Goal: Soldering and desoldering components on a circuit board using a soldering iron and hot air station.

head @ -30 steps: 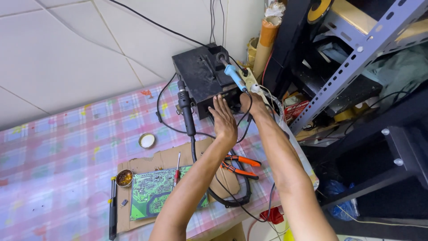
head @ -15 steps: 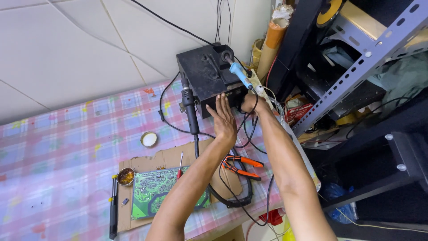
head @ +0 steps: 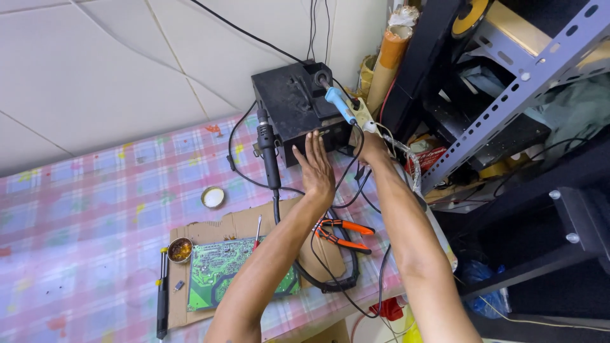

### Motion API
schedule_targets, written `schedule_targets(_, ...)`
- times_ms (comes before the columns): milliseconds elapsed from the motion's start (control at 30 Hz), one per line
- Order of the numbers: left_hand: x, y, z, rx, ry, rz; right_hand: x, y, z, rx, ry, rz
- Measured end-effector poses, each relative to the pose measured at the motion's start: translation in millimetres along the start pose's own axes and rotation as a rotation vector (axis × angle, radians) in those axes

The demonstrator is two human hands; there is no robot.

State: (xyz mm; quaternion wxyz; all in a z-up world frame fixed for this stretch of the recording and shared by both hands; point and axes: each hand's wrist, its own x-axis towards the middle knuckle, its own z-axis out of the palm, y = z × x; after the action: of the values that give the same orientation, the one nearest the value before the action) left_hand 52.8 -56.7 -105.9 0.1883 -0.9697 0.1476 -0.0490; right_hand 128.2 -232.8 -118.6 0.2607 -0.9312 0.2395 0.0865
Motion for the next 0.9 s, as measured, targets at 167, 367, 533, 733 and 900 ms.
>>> schedule_targets(167,10.4,-2.4,1.6,-0.015,0.013,-0.017,-25.2,-27.0,-12.2,-0.077,0.029,-0.038)
schedule_targets(367,7.9,-1.4,11.0,-0.033,0.012,-0.025,19.0,1.0,-1.6,-0.119,0.102,-0.057)
schedule_targets(533,1.1,1.1,9.2,-0.042,0.002,-0.029,-11.6,-8.1,-52.7,0.009,0.170,-0.059)
schedule_targets(733,-18.6,-5.2,-28.7,-0.073,-0.022,-0.021,14.4,-10.8,-76.1,0.252,0.568,-0.223)
schedule_targets(900,-81.3,-19.9,-99.2,-0.046,-0.077,0.095,-10.4,-48.7,-83.4,0.423,0.791,-0.493)
